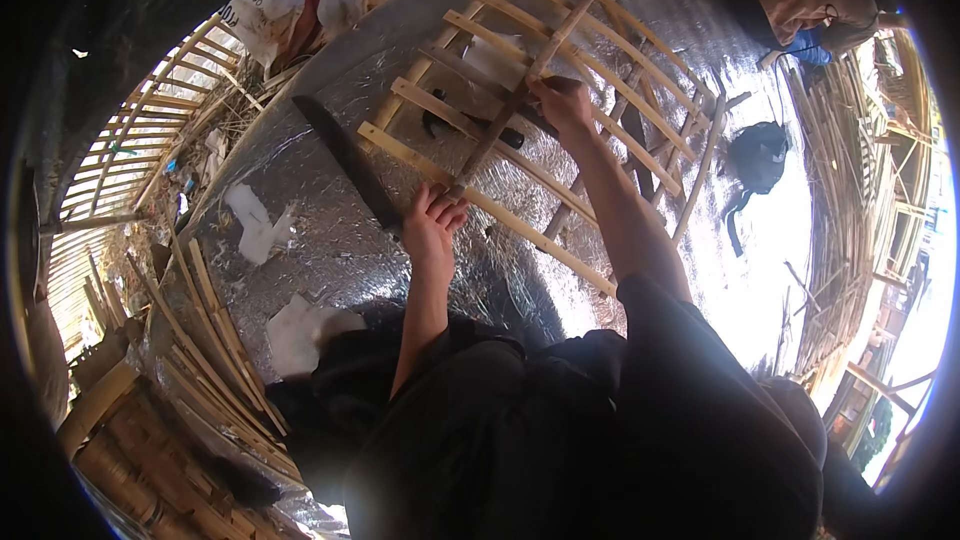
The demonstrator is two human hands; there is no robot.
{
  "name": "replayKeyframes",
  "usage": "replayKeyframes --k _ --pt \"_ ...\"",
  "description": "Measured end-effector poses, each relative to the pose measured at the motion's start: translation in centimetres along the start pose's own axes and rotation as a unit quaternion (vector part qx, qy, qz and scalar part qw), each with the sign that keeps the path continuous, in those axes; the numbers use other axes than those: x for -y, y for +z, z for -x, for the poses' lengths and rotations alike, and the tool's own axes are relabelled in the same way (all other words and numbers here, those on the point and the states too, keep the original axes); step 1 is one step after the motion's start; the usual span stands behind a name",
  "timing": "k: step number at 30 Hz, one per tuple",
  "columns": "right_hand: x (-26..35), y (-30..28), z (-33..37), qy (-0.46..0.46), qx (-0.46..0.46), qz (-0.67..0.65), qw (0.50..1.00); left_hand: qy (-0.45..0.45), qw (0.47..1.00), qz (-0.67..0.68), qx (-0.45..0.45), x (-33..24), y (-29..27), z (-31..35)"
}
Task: The person assembles a wood lattice by hand by inserting thin bamboo strips through the gaps of a pre-constructed frame, then uses a hammer to secure small nails into the joints of the strips and the frame.
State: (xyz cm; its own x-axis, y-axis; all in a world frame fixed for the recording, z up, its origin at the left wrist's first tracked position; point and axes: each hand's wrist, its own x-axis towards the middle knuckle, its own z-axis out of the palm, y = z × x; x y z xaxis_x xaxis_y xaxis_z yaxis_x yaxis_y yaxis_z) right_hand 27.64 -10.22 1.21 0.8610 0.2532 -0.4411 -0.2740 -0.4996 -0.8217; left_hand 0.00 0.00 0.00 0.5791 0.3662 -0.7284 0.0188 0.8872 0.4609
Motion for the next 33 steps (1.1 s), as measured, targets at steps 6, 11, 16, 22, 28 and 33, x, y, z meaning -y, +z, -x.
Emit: replayKeyframes --k 6,11,16,22,28,33 --pt "0.8 0.1 -0.5 0.002 -0.014 -0.002 1.000 0.022 0.999 -0.034 -0.012 -0.4 1.7 -0.2" --pt "-0.9 3.6 -0.7 0.005 0.002 -0.072 0.997 0.059 0.974 -0.214 -0.045 -3.2 -0.2 4.4" --pt "-2.0 -1.1 -4.1 0.036 0.024 -0.155 0.987 0.049 0.987 -0.104 0.111 -6.8 -6.2 11.4" --pt "0.2 -0.6 0.1 -0.002 0.042 -0.038 0.998 0.229 0.869 -0.181 -0.400 -11.9 -24.7 21.0" --pt "5.7 5.1 5.3 -0.137 0.144 -0.041 0.979 0.281 0.527 -0.553 -0.581 -12.6 -40.3 24.5" --pt "7.8 15.0 15.6 -0.186 0.279 -0.049 0.941 0.289 0.561 -0.530 -0.567 -12.1 -40.3 22.4"
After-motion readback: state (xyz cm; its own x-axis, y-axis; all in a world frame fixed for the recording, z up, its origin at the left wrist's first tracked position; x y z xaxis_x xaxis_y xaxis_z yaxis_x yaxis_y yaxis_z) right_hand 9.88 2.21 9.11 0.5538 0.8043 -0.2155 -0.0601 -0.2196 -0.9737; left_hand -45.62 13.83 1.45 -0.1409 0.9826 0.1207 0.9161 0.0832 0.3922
